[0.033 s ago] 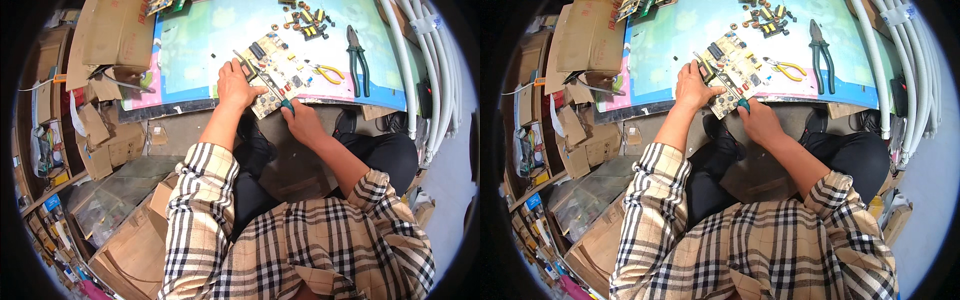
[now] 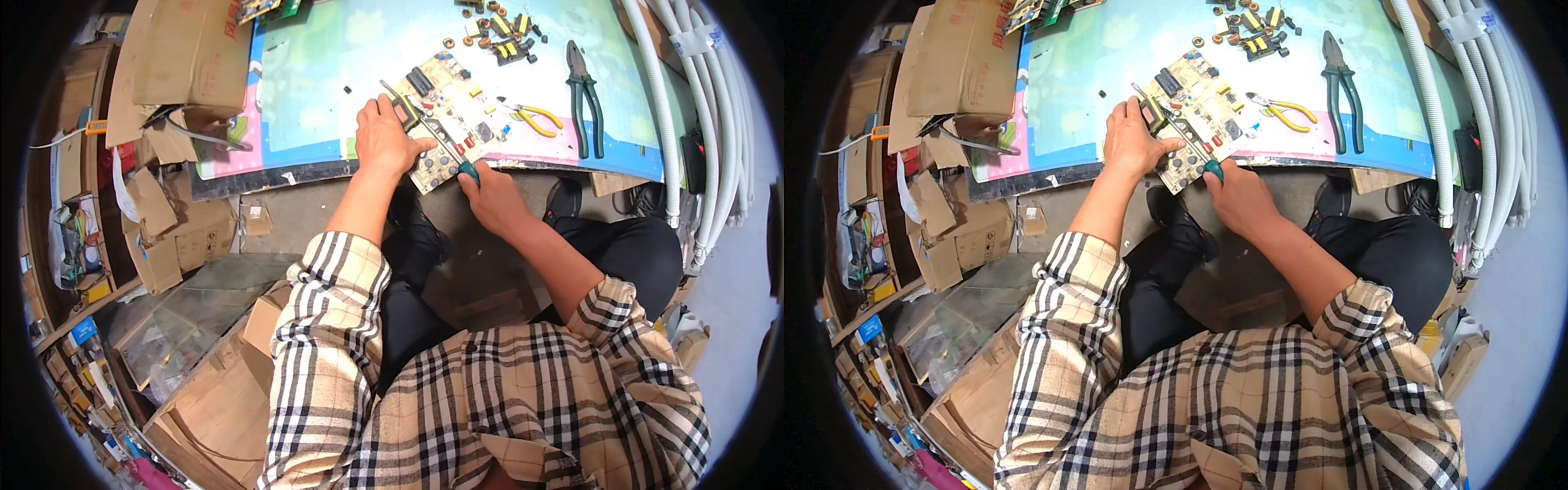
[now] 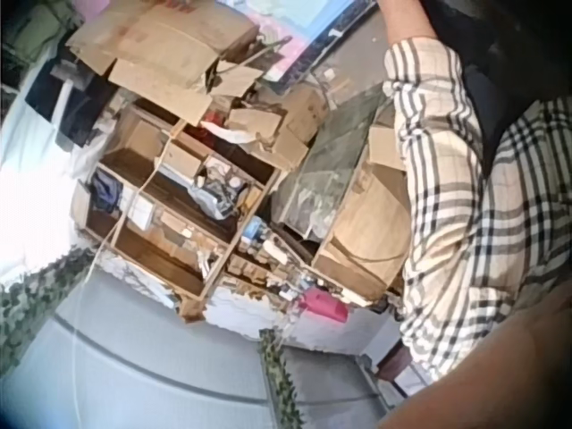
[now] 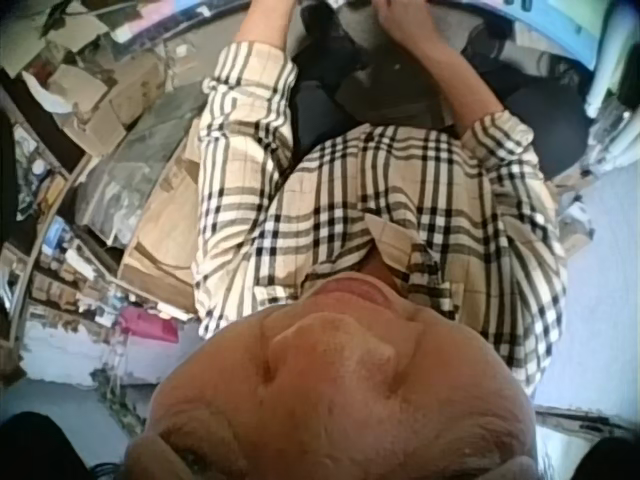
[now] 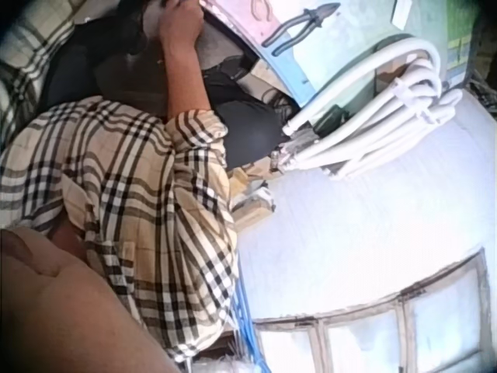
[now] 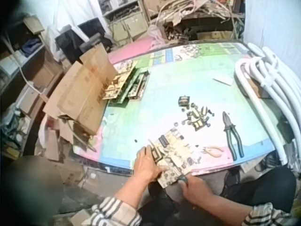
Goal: The person disassembles circuit boards by removing components using pliers and a screwdriver. They flip the boards over to access different sides and place removed parts on the table.
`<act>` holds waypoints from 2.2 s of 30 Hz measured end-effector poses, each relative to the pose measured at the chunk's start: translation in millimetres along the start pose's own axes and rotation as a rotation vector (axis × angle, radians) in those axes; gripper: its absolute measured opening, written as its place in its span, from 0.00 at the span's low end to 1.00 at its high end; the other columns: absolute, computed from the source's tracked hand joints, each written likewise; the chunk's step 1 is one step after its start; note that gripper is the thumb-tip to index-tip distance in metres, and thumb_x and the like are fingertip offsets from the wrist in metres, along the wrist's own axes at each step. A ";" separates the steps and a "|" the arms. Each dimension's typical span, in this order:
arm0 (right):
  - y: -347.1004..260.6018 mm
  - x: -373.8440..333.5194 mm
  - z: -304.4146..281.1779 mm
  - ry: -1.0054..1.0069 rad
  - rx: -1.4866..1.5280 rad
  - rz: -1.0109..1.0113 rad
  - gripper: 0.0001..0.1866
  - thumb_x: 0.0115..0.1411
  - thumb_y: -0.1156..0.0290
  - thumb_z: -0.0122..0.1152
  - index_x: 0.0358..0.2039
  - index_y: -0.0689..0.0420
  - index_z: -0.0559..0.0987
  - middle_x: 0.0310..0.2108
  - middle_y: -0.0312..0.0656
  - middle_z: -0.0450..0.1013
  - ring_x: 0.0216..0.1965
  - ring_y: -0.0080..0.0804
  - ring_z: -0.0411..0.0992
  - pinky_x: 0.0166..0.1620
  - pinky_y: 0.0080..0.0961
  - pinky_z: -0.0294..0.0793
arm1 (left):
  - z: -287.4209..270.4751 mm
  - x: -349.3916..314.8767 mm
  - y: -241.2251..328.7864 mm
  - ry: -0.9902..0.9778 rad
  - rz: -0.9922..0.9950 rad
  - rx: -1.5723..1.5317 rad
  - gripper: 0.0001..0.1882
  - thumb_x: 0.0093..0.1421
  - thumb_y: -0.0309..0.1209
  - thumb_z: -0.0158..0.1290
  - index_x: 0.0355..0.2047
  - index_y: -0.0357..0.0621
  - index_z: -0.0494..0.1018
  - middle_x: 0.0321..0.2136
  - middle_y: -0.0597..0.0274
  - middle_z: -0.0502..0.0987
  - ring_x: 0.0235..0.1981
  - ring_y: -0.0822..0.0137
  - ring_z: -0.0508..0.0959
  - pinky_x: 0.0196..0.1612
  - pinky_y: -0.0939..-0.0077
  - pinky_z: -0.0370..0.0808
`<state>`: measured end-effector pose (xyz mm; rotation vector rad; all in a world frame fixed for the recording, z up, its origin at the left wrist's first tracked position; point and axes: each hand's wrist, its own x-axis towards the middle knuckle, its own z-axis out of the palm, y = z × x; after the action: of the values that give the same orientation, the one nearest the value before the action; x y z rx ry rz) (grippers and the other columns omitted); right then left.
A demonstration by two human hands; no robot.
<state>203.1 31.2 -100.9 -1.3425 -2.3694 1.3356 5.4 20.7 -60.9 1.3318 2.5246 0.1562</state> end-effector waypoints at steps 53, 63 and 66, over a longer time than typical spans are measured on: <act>-27.7 40.8 -83.5 -0.224 -0.129 -0.189 0.24 0.61 0.58 0.51 0.44 0.70 0.74 0.33 0.61 0.76 0.38 0.56 0.75 0.45 0.44 0.72 | 21.5 44.8 -25.1 -0.071 -0.299 -0.721 0.30 0.43 0.40 0.62 0.40 0.26 0.72 0.36 0.48 0.77 0.37 0.59 0.77 0.46 0.71 0.73; -39.4 14.3 -40.4 0.292 -0.349 -0.487 0.04 0.54 0.74 0.53 0.29 0.60 0.70 0.22 0.45 0.70 0.19 0.40 0.74 0.23 0.31 0.74 | 4.7 44.9 -40.8 -0.077 -0.468 -0.643 0.36 0.43 0.41 0.67 0.49 0.30 0.73 0.40 0.55 0.79 0.37 0.64 0.77 0.34 0.68 0.73; -43.8 14.6 -40.4 0.296 -0.415 -0.532 0.04 0.53 0.74 0.53 0.29 0.60 0.70 0.23 0.46 0.70 0.19 0.38 0.74 0.22 0.29 0.74 | 2.1 41.4 -50.9 -0.033 -0.497 -0.628 0.33 0.44 0.39 0.66 0.49 0.32 0.73 0.39 0.56 0.78 0.36 0.65 0.77 0.32 0.68 0.74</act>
<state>185.3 58.0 -48.7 -0.7988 -2.5998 0.4892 -56.4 25.7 -82.5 0.4542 2.3855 0.7321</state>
